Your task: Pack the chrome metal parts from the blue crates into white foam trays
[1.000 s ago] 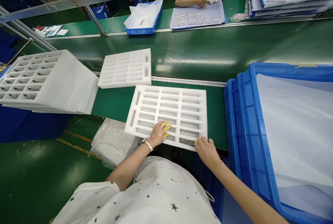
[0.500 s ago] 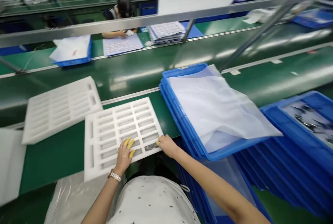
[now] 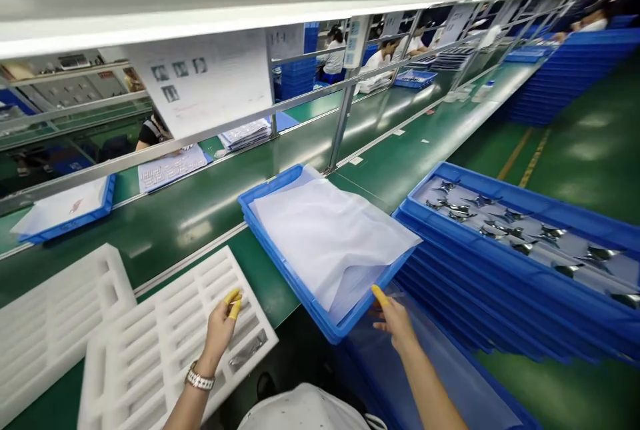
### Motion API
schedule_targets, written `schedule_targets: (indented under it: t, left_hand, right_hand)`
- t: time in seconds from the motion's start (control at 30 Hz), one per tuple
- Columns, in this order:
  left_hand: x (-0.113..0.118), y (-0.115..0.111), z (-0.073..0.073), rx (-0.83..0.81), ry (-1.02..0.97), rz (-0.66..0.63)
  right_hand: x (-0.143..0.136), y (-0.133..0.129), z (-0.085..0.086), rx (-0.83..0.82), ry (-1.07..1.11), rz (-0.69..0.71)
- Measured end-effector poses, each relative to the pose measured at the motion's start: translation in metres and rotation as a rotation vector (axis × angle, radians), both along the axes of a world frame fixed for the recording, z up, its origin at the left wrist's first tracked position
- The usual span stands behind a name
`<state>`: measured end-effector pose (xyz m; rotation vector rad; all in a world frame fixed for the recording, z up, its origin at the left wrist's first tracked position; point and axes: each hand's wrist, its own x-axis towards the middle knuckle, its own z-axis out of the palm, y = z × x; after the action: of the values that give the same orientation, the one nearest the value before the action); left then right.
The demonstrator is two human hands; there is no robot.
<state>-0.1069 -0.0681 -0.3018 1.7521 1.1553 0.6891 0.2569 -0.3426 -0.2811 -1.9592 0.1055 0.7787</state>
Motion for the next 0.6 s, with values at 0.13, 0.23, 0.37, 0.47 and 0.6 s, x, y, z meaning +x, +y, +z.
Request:
schedule_targets:
  t: [0.13, 0.23, 0.37, 0.47, 0.6]
  left_hand:
    - [0.112, -0.002, 0.052, 0.337, -0.027, -0.286]
    - [0.187, -0.012, 0.081, 0.563, 0.042, -0.542]
    - [0.286, -0.026, 0.084, 0.666, 0.302, -0.846]
    - [0.346, -0.03, 0.071, 0.659, 0.518, -0.87]
    - [0.387, -0.028, 0.058, 0.535, 0.752, -0.954]
  right_hand:
    - [0.012, 0.018, 0.008, -0.103, -0.01, 0.259]
    - [0.017, 0.02, 0.013, -0.138, -0.057, 0.353]
    - [0.017, 0.016, 0.012, -0.134, -0.085, 0.388]
    - [0.014, 0.015, 0.012, -0.153, -0.066, 0.427]
    - [0.013, 0.016, 0.017, -0.151, -0.081, 0.471]
